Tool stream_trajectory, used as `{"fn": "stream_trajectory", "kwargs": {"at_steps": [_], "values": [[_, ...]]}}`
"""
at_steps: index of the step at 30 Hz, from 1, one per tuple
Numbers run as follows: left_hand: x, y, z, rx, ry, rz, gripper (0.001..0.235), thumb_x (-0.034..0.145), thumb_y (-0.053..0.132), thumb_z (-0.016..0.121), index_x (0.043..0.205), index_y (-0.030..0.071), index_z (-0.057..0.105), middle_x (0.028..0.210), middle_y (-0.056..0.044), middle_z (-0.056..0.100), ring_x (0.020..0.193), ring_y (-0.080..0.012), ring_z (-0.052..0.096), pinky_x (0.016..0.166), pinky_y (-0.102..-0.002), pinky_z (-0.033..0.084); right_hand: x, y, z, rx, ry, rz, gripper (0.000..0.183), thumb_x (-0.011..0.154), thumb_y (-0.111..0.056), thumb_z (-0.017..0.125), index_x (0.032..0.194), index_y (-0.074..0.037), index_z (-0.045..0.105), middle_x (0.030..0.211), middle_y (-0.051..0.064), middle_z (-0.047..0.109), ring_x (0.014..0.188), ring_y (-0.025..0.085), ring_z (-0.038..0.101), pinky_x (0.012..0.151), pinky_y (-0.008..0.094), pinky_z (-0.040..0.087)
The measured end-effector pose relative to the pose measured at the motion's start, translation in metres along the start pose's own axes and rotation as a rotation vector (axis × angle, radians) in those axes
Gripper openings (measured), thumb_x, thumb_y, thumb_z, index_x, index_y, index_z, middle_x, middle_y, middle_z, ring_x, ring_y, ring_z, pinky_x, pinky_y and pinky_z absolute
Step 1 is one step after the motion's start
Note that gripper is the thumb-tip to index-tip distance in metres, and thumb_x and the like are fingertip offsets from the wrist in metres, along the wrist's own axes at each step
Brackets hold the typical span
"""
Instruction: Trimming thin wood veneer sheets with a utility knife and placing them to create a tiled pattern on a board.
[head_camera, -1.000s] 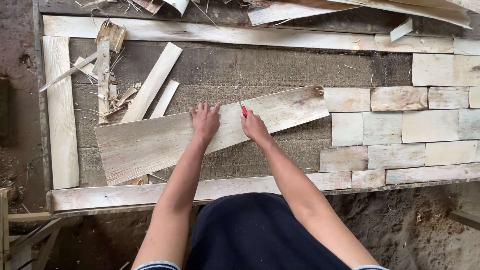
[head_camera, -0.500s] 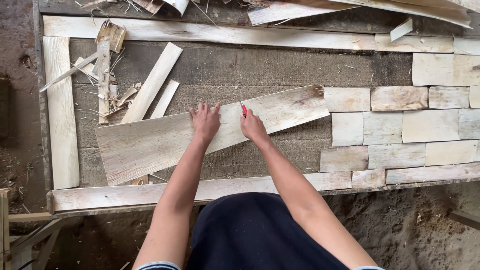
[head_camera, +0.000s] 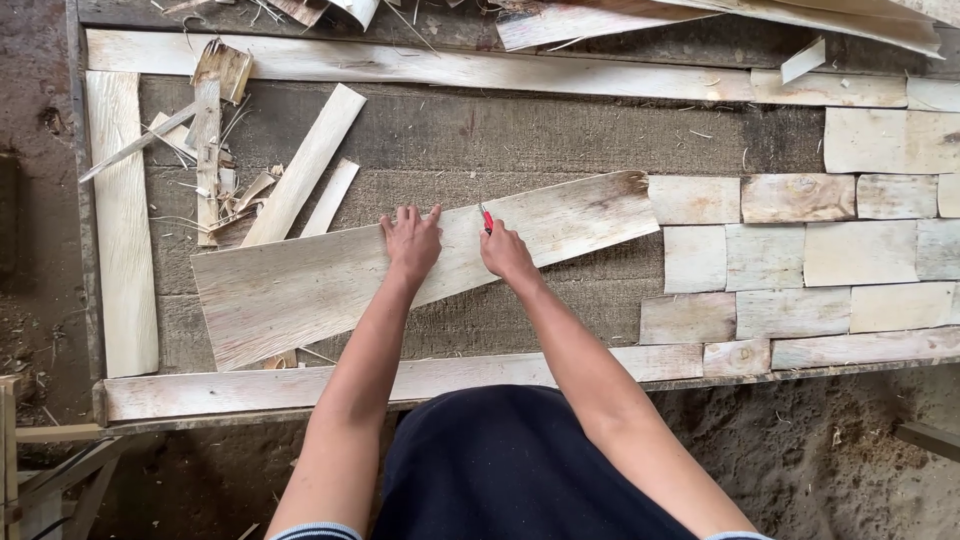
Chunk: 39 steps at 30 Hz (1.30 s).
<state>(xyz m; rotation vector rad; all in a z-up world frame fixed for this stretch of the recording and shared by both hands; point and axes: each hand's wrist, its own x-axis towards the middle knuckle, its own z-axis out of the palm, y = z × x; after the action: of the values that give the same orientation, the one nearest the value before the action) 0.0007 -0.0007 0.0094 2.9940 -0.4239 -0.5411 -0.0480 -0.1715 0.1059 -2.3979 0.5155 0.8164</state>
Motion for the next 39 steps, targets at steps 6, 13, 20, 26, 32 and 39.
{"fn": "stream_trajectory", "kwargs": {"at_steps": [6,13,20,26,32,39], "values": [[-0.005,0.008,-0.006,0.025,0.013,-0.03,0.046,0.102,0.037,0.059,0.148,0.032,0.055,0.124,-0.009,0.061,0.118,-0.0233,0.048,0.105,-0.058,0.03,-0.002,-0.003,0.001,-0.004,-0.022,0.025,0.05,0.103,-0.038,0.036,0.129,0.001,0.053,0.116,0.034,0.068,0.111,0.05,0.068,0.09,0.058,0.057],[-0.013,0.004,0.005,0.023,0.027,-0.029,0.048,0.102,0.035,0.058,0.149,0.031,0.052,0.121,-0.008,0.059,0.117,-0.0229,0.046,0.104,-0.057,0.029,-0.027,0.005,0.01,-0.003,-0.065,0.017,0.048,0.104,-0.035,0.035,0.129,0.002,0.051,0.116,0.036,0.067,0.108,0.052,0.069,0.085,0.057,0.058],[-0.011,0.006,0.0,0.018,0.004,-0.037,0.048,0.103,0.035,0.057,0.151,0.031,0.049,0.124,-0.008,0.058,0.118,-0.023,0.045,0.103,-0.056,0.029,-0.045,0.013,0.014,0.003,-0.068,0.01,0.045,0.105,-0.03,0.035,0.13,0.005,0.05,0.114,0.038,0.066,0.103,0.051,0.071,0.08,0.056,0.06],[-0.019,0.017,-0.036,0.05,-0.022,-0.061,0.044,0.106,0.032,0.055,0.15,0.029,0.051,0.124,-0.012,0.059,0.116,-0.0251,0.049,0.101,-0.057,0.03,-0.055,0.024,0.018,0.025,-0.075,0.0,0.045,0.105,-0.03,0.037,0.127,0.008,0.051,0.115,0.041,0.066,0.106,0.055,0.068,0.08,0.06,0.057],[-0.013,0.011,-0.012,0.052,-0.031,-0.058,0.047,0.105,0.036,0.055,0.151,0.029,0.048,0.124,-0.011,0.056,0.117,-0.0244,0.046,0.1,-0.058,0.03,-0.077,0.035,0.026,0.011,-0.092,0.009,0.044,0.106,-0.032,0.037,0.126,0.005,0.051,0.114,0.039,0.067,0.104,0.052,0.07,0.082,0.058,0.057],[-0.018,0.007,-0.001,0.03,-0.053,-0.04,0.049,0.105,0.037,0.055,0.153,0.03,0.045,0.126,-0.011,0.054,0.119,-0.0238,0.043,0.102,-0.058,0.03,-0.088,0.047,0.037,-0.039,-0.078,0.006,0.046,0.106,-0.034,0.038,0.126,0.006,0.052,0.111,0.039,0.068,0.102,0.053,0.07,0.082,0.059,0.057]]}}
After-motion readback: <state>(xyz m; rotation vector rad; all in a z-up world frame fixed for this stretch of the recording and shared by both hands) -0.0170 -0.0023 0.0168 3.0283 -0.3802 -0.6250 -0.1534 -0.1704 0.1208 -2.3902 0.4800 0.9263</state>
